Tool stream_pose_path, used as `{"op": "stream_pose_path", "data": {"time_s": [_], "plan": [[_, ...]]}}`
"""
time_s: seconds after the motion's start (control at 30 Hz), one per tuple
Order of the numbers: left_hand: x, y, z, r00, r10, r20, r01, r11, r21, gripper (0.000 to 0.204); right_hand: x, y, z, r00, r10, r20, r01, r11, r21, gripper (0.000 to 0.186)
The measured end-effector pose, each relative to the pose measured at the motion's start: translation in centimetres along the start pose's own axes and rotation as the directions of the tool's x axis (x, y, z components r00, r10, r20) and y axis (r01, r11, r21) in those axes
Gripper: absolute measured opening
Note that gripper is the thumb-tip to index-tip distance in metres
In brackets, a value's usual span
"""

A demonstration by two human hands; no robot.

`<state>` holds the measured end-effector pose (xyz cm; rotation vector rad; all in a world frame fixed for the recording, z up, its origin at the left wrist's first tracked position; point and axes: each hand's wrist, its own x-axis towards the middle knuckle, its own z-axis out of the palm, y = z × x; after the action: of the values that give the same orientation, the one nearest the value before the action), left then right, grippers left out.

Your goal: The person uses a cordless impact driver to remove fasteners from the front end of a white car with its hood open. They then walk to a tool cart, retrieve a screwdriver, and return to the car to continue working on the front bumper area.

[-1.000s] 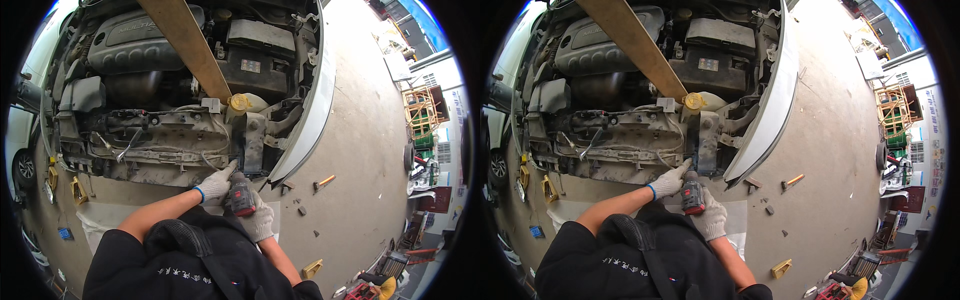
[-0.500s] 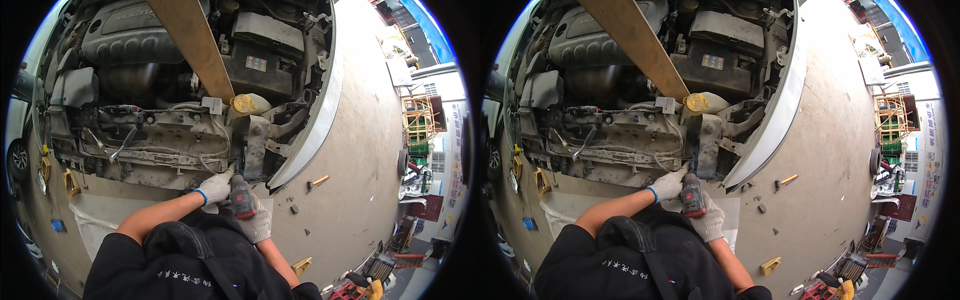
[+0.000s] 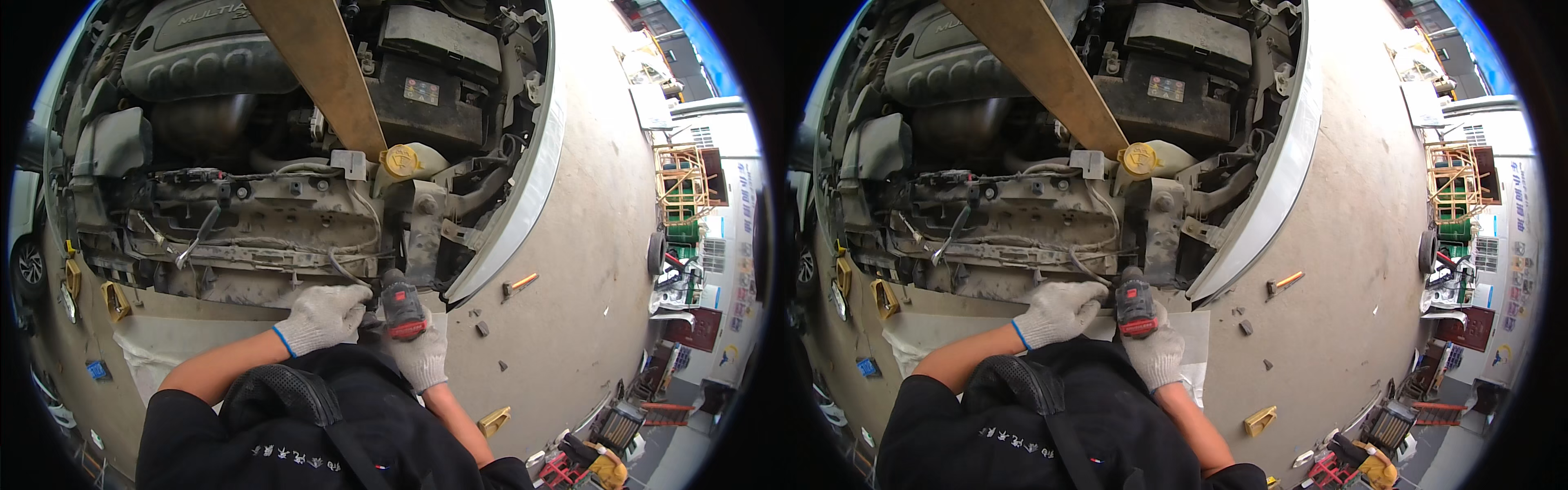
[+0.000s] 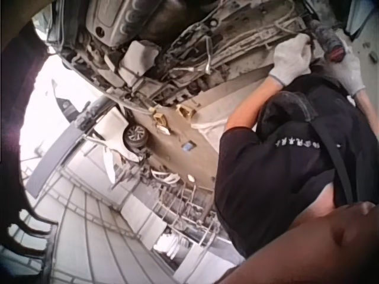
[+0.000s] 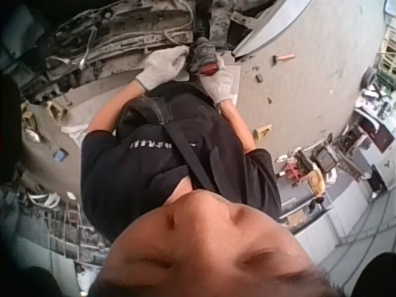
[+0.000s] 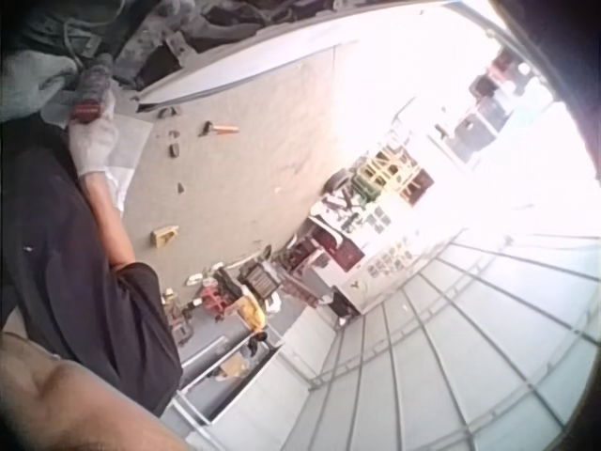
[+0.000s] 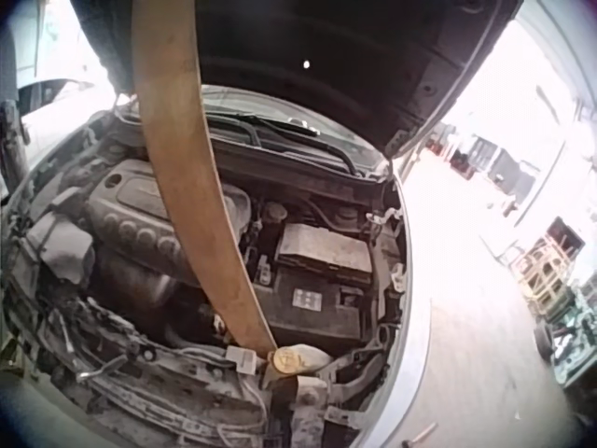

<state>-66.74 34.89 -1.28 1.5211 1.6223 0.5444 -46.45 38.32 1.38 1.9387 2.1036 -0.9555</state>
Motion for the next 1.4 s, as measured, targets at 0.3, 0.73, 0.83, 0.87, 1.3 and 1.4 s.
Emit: {"op": "stream_pose_path", "data": {"time_s": [0.3,0.73,0.83,0.87,1.3,1.4], "plan": [[6.1,-0.3,-1.3,0.938,-0.213,0.274,0.128,0.946,0.296,0.042,1.5,-0.7,-0.9,0.995,0.007,0.096,0.007,0.990,-0.142,0.056],[7.3,-3.4,1.1,0.965,-0.113,0.235,0.068,0.979,0.192,0.037,1.6,-1.2,-0.8,0.984,0.073,0.161,-0.049,0.988,-0.149,0.046],[7.4,-3.1,0.6,0.968,-0.107,0.226,0.070,0.983,0.167,0.034,2.5,-1.1,-1.5,0.963,0.134,0.234,-0.074,0.965,-0.250,0.042],[7.6,-3.1,0.4,0.967,-0.109,0.232,0.071,0.983,0.166,0.034,3.0,-1.2,-1.6,0.954,0.148,0.260,-0.066,0.952,-0.300,0.042],[8.3,-2.5,0.4,0.941,-0.167,0.293,0.105,0.971,0.217,0.039,3.6,-3.0,-3.0,0.951,0.190,0.243,-0.169,0.980,-0.107,0.054],[8.3,-2.5,0.3,0.930,-0.182,0.320,0.115,0.969,0.217,0.040,3.0,-1.6,-2.1,0.964,0.134,0.232,-0.109,0.987,-0.117,0.058]]}}
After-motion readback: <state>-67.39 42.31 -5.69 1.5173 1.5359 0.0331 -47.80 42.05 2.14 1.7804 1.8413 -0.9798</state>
